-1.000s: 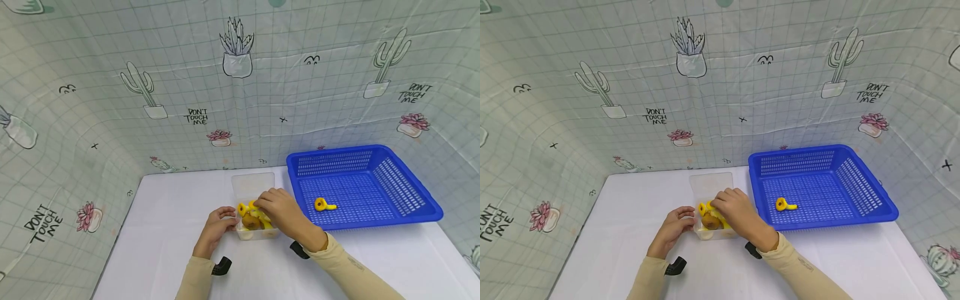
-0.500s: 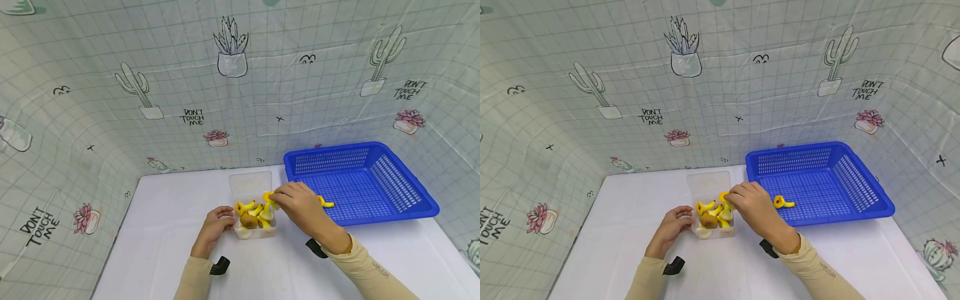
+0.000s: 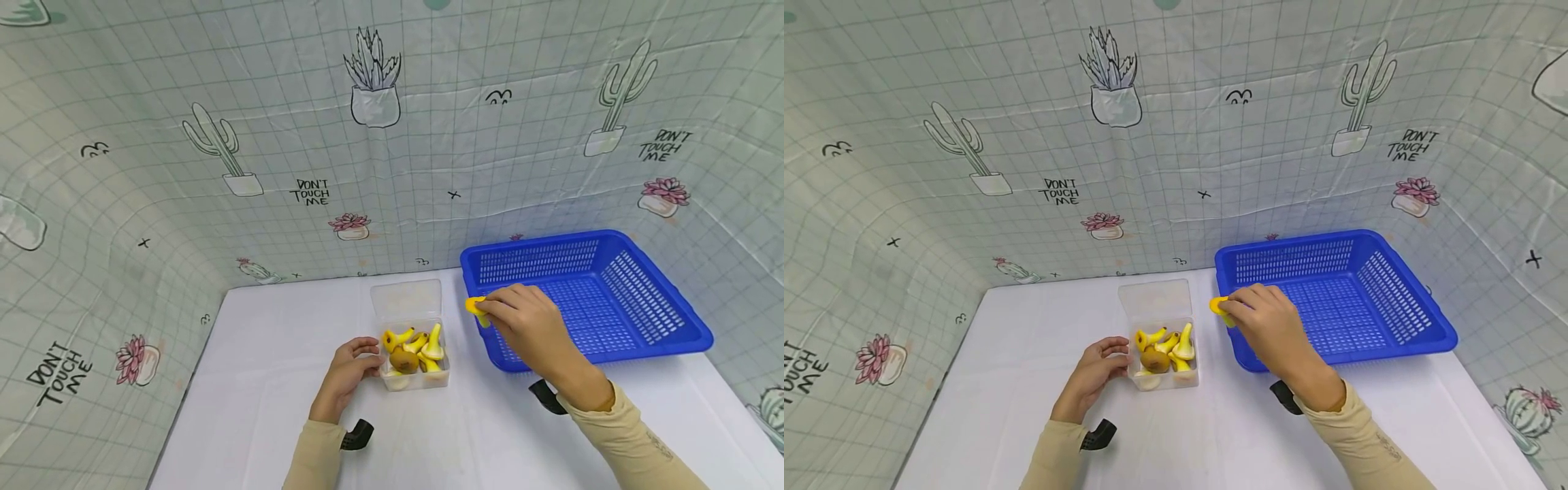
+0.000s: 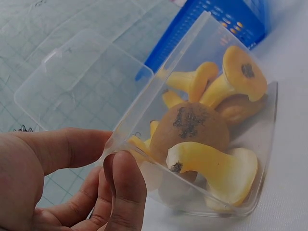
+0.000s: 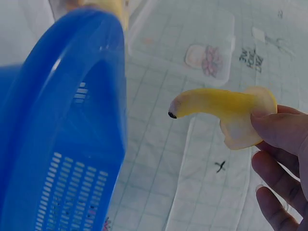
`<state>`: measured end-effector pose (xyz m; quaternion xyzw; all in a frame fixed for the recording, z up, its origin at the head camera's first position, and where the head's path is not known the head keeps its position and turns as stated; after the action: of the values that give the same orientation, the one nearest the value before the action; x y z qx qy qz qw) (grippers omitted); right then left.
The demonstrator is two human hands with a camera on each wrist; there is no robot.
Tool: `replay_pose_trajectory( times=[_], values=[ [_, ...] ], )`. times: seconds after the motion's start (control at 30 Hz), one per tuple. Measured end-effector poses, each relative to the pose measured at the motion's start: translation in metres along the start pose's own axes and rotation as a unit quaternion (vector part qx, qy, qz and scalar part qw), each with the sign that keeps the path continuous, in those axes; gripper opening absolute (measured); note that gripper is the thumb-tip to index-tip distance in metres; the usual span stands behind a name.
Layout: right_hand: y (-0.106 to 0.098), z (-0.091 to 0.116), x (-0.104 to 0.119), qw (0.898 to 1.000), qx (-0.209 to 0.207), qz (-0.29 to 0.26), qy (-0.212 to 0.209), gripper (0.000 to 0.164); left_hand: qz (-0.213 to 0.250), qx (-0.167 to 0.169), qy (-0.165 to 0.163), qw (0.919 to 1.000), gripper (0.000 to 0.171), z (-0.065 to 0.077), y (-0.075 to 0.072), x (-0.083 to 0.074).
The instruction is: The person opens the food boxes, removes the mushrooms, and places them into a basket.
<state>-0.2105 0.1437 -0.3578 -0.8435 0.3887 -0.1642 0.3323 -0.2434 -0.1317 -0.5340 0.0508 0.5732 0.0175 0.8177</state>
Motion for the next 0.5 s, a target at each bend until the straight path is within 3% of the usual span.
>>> replay_pose_trajectory(
  times=[0.5],
  values=[
    [-0.009,0.015,-0.025,1.0,-0.004,0.004,0.013,0.033,0.004,-0.001,-0.002,1.0,0.036,-0.001,0.0,0.002]
  ],
)
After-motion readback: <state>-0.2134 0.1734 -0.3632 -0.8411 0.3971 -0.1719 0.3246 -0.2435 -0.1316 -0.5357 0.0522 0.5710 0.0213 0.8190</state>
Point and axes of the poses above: each hand's wrist, its own z-axis away from the middle knuckle, its own y-axis out of the palm, x = y × z, the point moved 10 cm from there along -z, towards the middle knuckle, and after that the axes turned 6 degrees about z, right-handed, at the moved point
